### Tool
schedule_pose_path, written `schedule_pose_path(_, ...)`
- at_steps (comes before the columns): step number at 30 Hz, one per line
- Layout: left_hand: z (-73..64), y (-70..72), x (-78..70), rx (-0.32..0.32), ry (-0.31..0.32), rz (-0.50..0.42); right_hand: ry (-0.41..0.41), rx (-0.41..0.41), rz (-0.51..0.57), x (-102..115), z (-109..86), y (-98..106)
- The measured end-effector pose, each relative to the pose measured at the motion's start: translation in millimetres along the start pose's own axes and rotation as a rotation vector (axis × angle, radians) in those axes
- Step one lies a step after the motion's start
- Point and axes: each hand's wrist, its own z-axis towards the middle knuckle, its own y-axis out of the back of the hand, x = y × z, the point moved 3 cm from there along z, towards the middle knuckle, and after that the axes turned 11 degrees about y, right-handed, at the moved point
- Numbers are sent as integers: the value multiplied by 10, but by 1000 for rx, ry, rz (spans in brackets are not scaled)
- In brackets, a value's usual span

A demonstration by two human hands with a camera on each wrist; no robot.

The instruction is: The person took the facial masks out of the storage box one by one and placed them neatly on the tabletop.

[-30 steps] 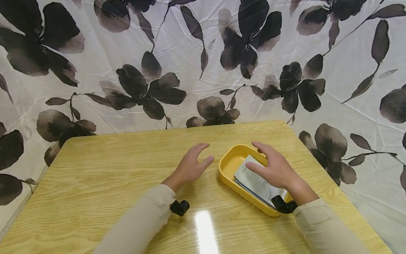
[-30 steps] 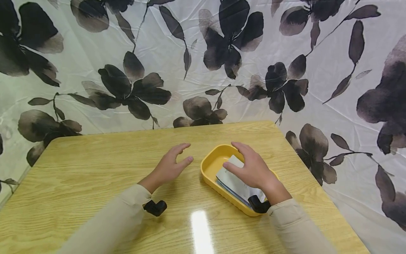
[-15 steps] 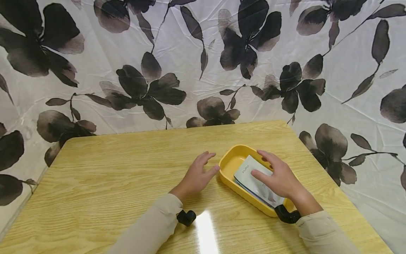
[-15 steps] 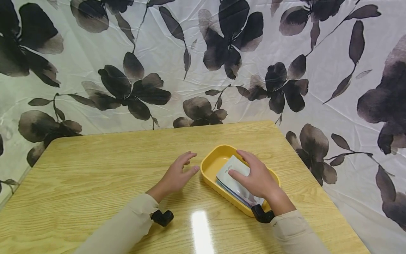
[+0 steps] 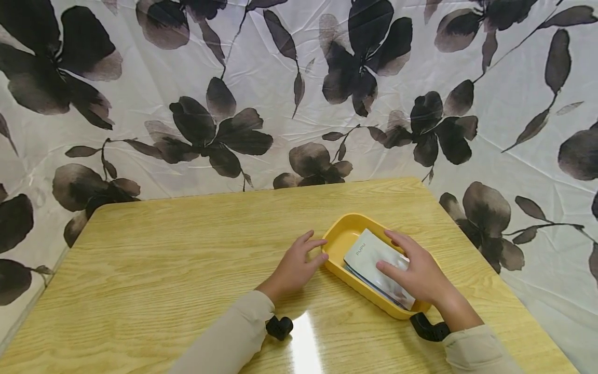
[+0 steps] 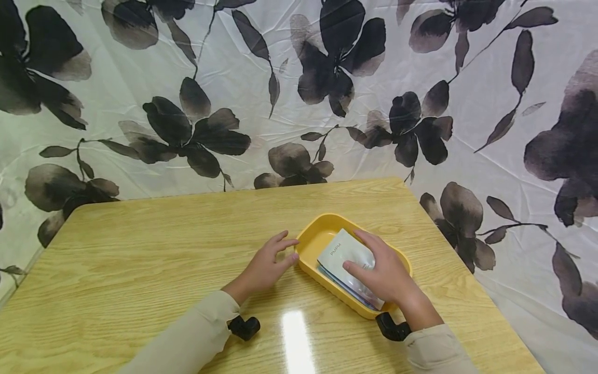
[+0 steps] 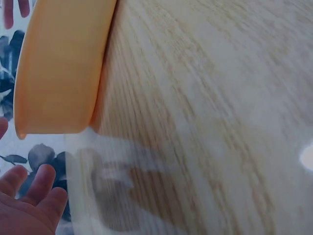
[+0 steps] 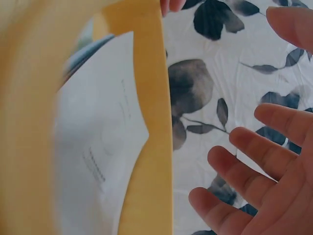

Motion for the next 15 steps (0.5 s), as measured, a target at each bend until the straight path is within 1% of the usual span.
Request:
schedule_pose_path(3, -5, -23, -1, 4, 11, 0, -7, -12, -10, -9, -51, 13)
schedule_pose_path(9, -2, -61, 7, 12, 0, 2, -15, -67, -11, -64, -159, 11)
schedule_pose_path(15, 1, -88, 13, 28, -14, -16, -26, -128, -65, -172, -267, 37)
